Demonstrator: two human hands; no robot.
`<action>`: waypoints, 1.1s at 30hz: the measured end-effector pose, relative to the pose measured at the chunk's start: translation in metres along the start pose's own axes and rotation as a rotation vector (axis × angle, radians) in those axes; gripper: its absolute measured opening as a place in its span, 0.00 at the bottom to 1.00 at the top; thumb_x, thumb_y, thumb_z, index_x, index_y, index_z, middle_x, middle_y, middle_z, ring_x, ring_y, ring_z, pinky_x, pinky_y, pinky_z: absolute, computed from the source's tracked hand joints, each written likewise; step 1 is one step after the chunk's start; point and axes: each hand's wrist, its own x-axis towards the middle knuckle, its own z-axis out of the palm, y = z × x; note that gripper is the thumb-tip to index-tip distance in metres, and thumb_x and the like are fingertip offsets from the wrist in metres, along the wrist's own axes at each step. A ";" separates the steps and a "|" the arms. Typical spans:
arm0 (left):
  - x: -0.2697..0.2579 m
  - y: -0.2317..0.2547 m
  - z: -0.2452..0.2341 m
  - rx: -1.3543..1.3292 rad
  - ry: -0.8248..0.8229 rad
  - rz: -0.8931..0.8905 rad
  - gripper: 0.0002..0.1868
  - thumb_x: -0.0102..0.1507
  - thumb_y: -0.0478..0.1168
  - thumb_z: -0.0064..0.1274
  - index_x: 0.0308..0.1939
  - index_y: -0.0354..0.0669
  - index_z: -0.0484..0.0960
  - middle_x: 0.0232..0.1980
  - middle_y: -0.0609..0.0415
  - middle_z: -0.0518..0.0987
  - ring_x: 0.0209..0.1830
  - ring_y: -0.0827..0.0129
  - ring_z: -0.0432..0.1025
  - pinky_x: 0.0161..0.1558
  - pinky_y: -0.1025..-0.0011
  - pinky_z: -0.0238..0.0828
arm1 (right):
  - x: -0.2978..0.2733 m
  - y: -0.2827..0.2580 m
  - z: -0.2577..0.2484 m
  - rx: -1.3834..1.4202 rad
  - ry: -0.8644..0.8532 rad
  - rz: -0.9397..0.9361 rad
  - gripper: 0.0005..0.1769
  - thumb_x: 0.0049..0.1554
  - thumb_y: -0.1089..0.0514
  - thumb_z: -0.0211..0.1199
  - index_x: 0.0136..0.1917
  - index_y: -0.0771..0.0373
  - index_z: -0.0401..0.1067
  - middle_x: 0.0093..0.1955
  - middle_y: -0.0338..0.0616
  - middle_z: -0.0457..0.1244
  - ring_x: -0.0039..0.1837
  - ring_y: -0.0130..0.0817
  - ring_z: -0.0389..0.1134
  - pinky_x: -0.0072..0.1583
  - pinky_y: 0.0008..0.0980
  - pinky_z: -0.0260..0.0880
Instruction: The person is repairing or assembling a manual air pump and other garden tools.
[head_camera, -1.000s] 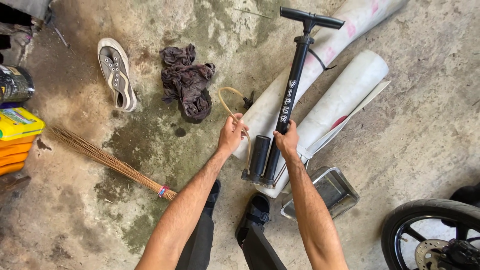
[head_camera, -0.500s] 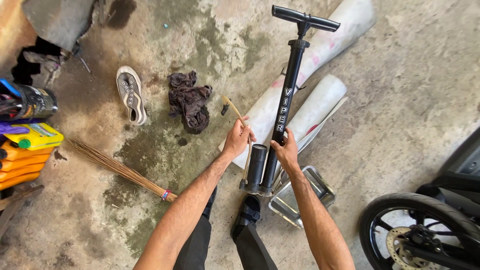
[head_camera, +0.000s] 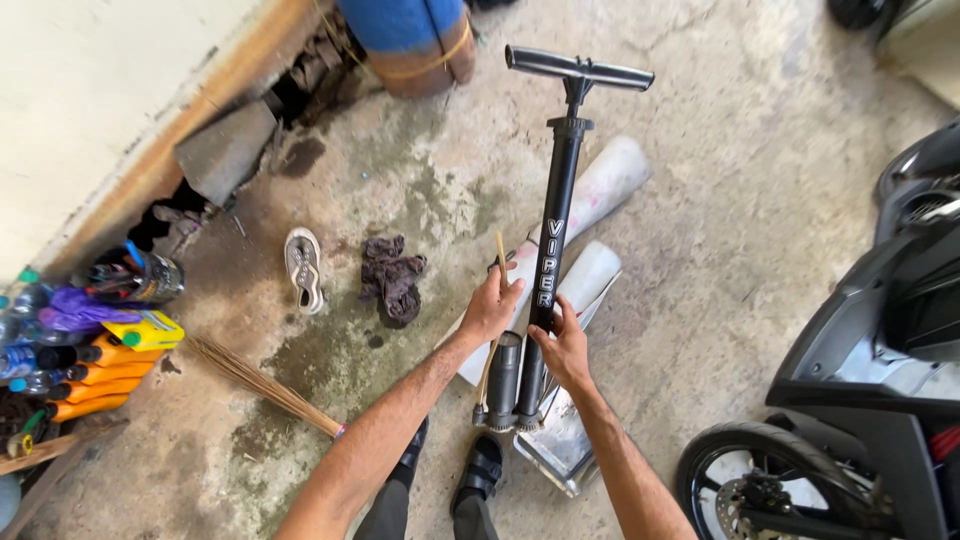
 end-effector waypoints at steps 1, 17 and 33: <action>-0.001 0.014 -0.003 0.001 0.008 0.018 0.30 0.70 0.55 0.46 0.69 0.41 0.68 0.35 0.53 0.80 0.35 0.70 0.78 0.42 0.66 0.76 | -0.007 -0.008 -0.004 0.000 0.004 -0.019 0.44 0.54 0.65 0.69 0.79 0.61 0.53 0.61 0.48 0.71 0.60 0.30 0.71 0.61 0.30 0.73; -0.070 0.211 -0.049 -0.048 0.084 0.277 0.40 0.59 0.68 0.59 0.56 0.38 0.69 0.44 0.49 0.77 0.40 0.69 0.77 0.37 0.70 0.81 | -0.108 -0.172 -0.041 -0.039 -0.106 -0.196 0.46 0.55 0.65 0.68 0.80 0.59 0.49 0.67 0.53 0.67 0.66 0.39 0.71 0.65 0.39 0.75; -0.181 0.289 -0.074 -0.036 0.349 0.447 0.32 0.65 0.61 0.58 0.51 0.37 0.64 0.34 0.52 0.77 0.28 0.67 0.77 0.25 0.70 0.74 | -0.176 -0.262 -0.074 -0.185 -0.317 -0.361 0.43 0.58 0.59 0.67 0.80 0.56 0.49 0.74 0.50 0.62 0.68 0.46 0.70 0.63 0.46 0.80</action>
